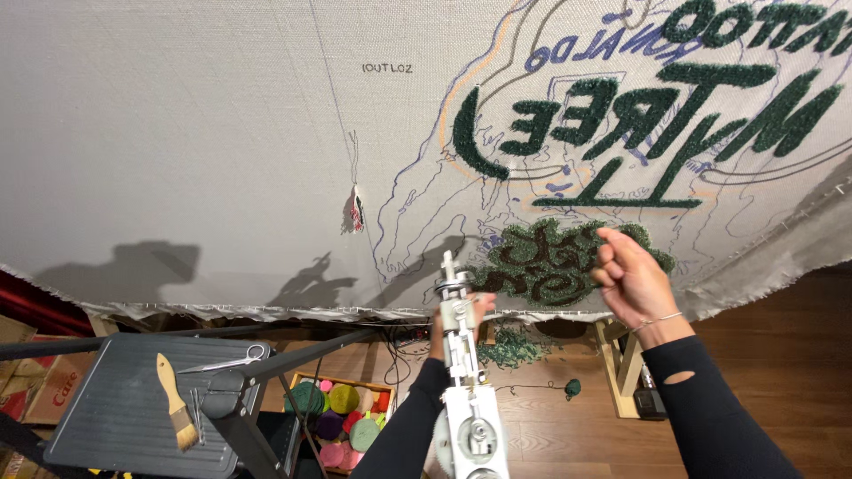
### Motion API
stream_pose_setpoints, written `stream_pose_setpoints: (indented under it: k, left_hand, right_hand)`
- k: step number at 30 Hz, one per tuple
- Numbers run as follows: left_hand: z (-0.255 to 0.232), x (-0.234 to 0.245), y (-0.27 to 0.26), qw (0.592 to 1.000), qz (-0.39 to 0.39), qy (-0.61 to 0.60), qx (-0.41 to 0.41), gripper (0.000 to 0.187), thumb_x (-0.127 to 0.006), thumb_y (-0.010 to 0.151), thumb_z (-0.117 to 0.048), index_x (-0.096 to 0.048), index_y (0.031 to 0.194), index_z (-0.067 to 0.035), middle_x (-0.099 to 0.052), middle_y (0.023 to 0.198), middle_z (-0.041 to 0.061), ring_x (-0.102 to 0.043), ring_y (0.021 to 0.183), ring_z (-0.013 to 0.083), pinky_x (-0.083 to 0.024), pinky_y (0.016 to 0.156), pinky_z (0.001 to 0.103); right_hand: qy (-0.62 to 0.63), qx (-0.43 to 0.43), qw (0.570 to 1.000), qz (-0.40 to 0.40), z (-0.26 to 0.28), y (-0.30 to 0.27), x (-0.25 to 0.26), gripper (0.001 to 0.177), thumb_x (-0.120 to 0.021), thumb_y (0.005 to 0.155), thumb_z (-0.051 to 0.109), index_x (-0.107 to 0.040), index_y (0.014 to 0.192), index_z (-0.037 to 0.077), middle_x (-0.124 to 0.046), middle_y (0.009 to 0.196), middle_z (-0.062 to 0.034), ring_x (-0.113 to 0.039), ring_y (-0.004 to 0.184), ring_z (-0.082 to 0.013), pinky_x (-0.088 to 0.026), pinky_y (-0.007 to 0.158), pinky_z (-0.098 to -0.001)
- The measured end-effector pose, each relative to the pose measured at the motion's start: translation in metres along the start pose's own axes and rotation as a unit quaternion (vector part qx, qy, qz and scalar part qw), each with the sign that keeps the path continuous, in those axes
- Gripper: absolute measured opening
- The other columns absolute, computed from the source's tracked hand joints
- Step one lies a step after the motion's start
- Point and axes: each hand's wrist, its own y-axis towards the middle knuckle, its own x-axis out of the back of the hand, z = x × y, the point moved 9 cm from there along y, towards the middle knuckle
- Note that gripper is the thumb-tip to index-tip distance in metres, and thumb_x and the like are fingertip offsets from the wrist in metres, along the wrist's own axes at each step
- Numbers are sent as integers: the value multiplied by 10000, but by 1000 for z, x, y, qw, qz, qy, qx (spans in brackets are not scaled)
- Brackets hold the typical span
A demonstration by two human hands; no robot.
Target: The person threads green yarn through the needle of a tufting gun by hand and then uses the machine to tuft a design onto a canvas.
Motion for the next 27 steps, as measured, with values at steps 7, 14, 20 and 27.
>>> stream_pose_setpoints:
  k: [7,14,20,27]
  left_hand:
    - [23,-48,10,988,123,-76,-48,416,-433,1131,-284,-655,1130,68,-713,1047,265,-724,800,213,-626,713,296]
    - [-39,-57,-40,968,66,243,10,243,-672,949,-274,-638,830,-64,-699,789,54,-664,677,146,-579,672,290]
    - [-68,-85,-51,889,144,429,-65,424,-813,874,-383,-594,661,-89,-602,616,-13,-582,558,123,-527,573,284]
    - [-68,-69,-47,898,7,431,-91,407,-848,881,-322,-644,815,24,-633,719,76,-608,641,166,-506,593,308]
  right_hand:
    - [-76,-15,997,3,-14,-34,-67,173,-567,1047,202,-642,1096,53,-573,740,10,-464,567,-68,-355,484,-216]
    - [-89,-43,995,-22,-29,-48,-40,212,-624,1034,200,-718,1132,38,-618,795,30,-472,583,-29,-349,470,-178]
    - [-92,-86,992,23,-57,-65,-64,239,-605,1026,211,-701,1124,16,-716,954,-74,-630,728,-106,-496,583,-212]
    - [-22,-109,990,88,-86,-103,-112,332,-573,999,235,-688,1210,5,-719,1179,-51,-667,1065,-131,-548,936,-297]
